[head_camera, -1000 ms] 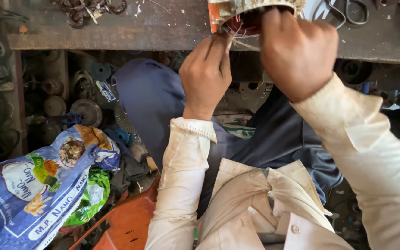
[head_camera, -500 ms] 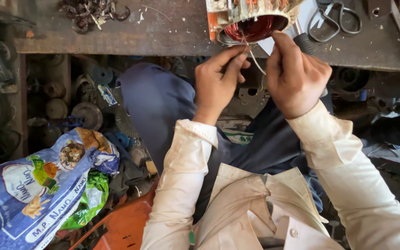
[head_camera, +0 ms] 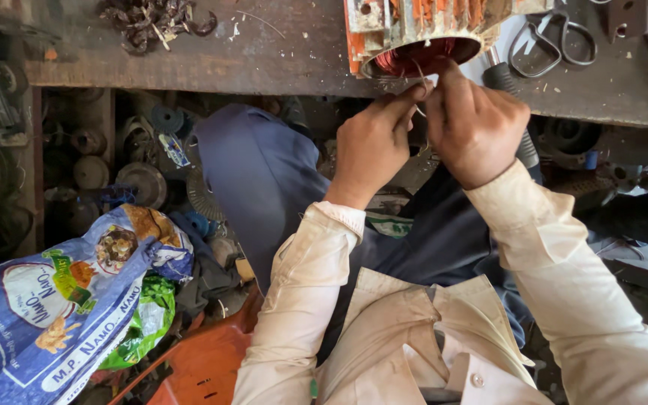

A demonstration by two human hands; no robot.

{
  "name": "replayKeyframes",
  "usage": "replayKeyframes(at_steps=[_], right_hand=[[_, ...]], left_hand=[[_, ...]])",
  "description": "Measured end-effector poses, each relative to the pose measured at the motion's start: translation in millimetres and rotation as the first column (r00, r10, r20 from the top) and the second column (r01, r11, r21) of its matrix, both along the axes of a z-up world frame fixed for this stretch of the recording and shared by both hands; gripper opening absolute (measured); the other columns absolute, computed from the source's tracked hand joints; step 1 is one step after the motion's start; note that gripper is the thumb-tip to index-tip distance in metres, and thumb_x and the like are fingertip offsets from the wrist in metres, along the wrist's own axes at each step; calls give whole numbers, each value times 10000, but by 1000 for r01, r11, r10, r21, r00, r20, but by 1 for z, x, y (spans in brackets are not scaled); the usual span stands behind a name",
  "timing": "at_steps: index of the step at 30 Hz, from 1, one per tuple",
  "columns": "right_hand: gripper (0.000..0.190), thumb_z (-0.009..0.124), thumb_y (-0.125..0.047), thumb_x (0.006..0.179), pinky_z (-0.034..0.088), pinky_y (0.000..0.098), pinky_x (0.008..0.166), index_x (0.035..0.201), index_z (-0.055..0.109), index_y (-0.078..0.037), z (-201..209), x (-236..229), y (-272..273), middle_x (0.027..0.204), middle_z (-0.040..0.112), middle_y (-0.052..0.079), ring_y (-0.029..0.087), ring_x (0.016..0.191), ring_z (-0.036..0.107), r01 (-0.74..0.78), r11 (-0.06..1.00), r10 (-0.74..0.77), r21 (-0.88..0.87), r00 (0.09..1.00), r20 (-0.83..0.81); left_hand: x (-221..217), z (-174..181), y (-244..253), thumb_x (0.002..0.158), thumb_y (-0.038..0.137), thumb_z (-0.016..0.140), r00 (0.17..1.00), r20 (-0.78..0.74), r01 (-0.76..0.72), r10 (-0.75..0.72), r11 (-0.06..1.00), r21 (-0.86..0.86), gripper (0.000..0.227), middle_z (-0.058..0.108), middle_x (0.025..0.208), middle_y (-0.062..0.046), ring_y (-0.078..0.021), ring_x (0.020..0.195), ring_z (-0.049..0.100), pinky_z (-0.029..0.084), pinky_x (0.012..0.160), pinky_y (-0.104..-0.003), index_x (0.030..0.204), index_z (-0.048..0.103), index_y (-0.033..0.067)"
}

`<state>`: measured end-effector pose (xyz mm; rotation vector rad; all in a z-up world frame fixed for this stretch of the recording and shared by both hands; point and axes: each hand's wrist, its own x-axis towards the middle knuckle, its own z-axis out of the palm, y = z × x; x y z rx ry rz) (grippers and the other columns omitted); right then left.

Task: The person is repairing a motor stator by hand. They use a hammer to tap the copper windings and a screwdriver to adjust the internal components. The person also uses pliers to manipulate wires and a knife to cut or trim parts of the assembly.

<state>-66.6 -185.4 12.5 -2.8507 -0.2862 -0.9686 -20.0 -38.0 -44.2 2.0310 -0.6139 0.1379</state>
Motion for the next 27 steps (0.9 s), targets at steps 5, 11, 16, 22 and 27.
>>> replayKeyframes(at_steps=[5, 11, 16, 22, 27], right_hand=[[107, 722, -67, 1027, 480, 355, 594, 1108, 670, -21, 14, -5, -9, 776, 637, 84, 265, 641, 629, 39, 999, -39, -2, 993, -113], [117, 750, -120, 987, 471, 380, 580, 913, 669, -82, 39, 7, -2, 721, 631, 70, 272, 603, 627, 64, 996, -75, -63, 979, -190], [76, 739, -89, 912, 469, 352, 532, 863, 683, -74, 59, 14, 5, 715, 624, 66, 261, 581, 616, 17, 997, -28, -81, 990, -138], [96, 742, -134, 892, 489, 345, 523, 964, 799, -162, 56, 25, 11, 673, 604, 65, 246, 564, 624, 26, 987, -45, -156, 992, -115], [108, 740, -216, 922, 501, 336, 521, 989, 824, -224, 51, 31, 14, 686, 641, 60, 236, 568, 625, 79, 956, -115, -281, 987, -113]], left_hand=[[4, 1, 1, 913, 54, 620, 999, -46, 3, 1, 995, 97, 461, 749, 960, -23, -230, 793, 748, 578, 682, -399, 1333, 668, 240], [2, 6, 16, 897, 38, 631, 977, 186, -153, 108, 958, 244, 371, 735, 1015, -70, -267, 841, 721, 573, 734, -393, 1240, 690, 166], [-6, 20, 27, 919, -24, 615, 983, 126, -141, 136, 989, 33, 254, 728, 1015, -47, -225, 906, 739, 577, 778, -353, 1122, 662, 121], [-5, 30, 27, 1031, -43, 559, 978, -196, -130, 73, 946, -296, 158, 737, 976, -51, -159, 796, 745, 610, 729, -299, 1123, 646, 52], [-2, 27, 23, 1055, -20, 545, 960, -271, -174, 65, 900, -399, 147, 743, 984, -51, -154, 802, 763, 611, 676, -292, 1121, 654, 51]])
